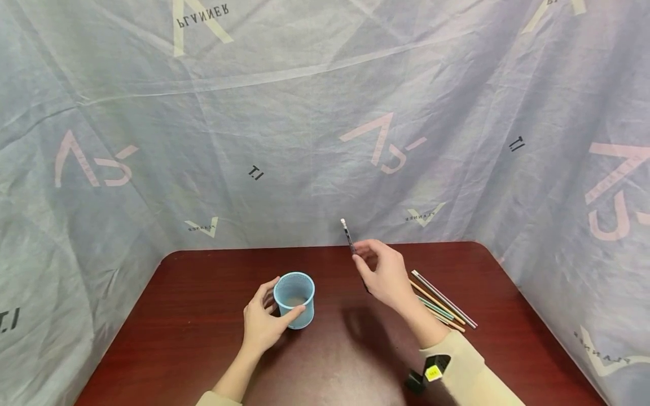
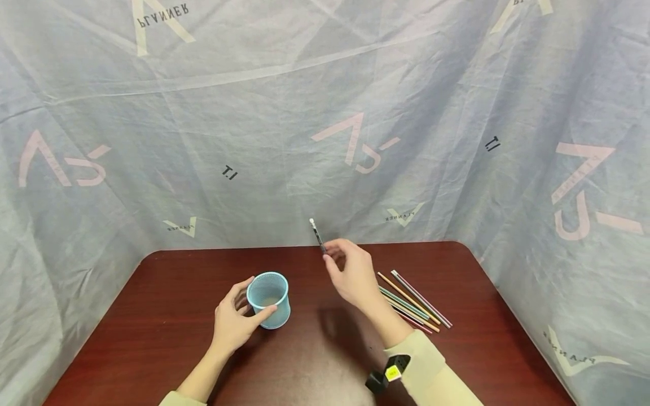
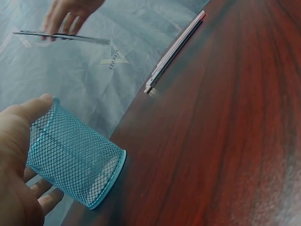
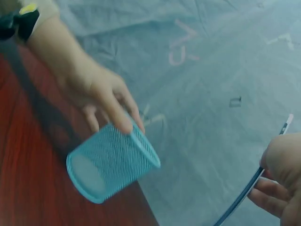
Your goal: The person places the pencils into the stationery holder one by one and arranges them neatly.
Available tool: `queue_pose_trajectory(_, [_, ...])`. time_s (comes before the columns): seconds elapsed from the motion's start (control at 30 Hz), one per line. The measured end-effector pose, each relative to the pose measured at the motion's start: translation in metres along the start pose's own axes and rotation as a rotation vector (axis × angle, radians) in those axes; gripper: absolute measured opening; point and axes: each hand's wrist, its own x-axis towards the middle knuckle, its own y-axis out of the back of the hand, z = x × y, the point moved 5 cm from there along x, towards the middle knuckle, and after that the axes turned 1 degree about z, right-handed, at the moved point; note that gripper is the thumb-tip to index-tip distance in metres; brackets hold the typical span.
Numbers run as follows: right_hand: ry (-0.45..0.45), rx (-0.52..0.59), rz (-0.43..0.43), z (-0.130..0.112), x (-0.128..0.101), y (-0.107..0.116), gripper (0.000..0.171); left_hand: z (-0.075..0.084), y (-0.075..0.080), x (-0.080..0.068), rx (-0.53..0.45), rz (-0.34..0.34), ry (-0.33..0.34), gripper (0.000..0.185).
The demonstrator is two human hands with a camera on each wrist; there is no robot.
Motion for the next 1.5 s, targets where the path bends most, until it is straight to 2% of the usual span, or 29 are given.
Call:
queue_pose_trajectory(0.4, [-0.03,0.276,-0.002,-0.037,0.033,-0.05,0.016,0.002,-0.001,0.002,0.012,-0.008,-0.008,0.081])
queue_pose_trajectory(0.57, [0.001,0.305,-0.049,-0.046,0.034,-0.073,0.016,0.001,-0.001,0.002,0.012,-0.013,-0.007,0.08])
queue_pose_trajectory(0.9, [0.0,0.277,-0.175,-0.048,0.023,-0.111,0.014,0.0,0.0,0.002,0.015,-0.026,0.005,0.079])
queue_pose_trajectory(1.1, [-0.008,0.187,-0.266,-0.045,0.014,-0.126,0.011,0.0,0.0,0.002,0.01,-0.027,0.003,0.079])
queue_pose_trajectory(1.3, [0.011,0.084,-0.322,-0.046,0.009,-0.137,0.006,0.001,0.0,0.003,0.003,-0.035,-0.011,0.077])
queue_pose_trajectory(1.5, [0.025,0.003,-0.374,-0.045,0.005,-0.145,0.005,0.0,0.0,0.003,-0.002,-0.037,0.002,0.075])
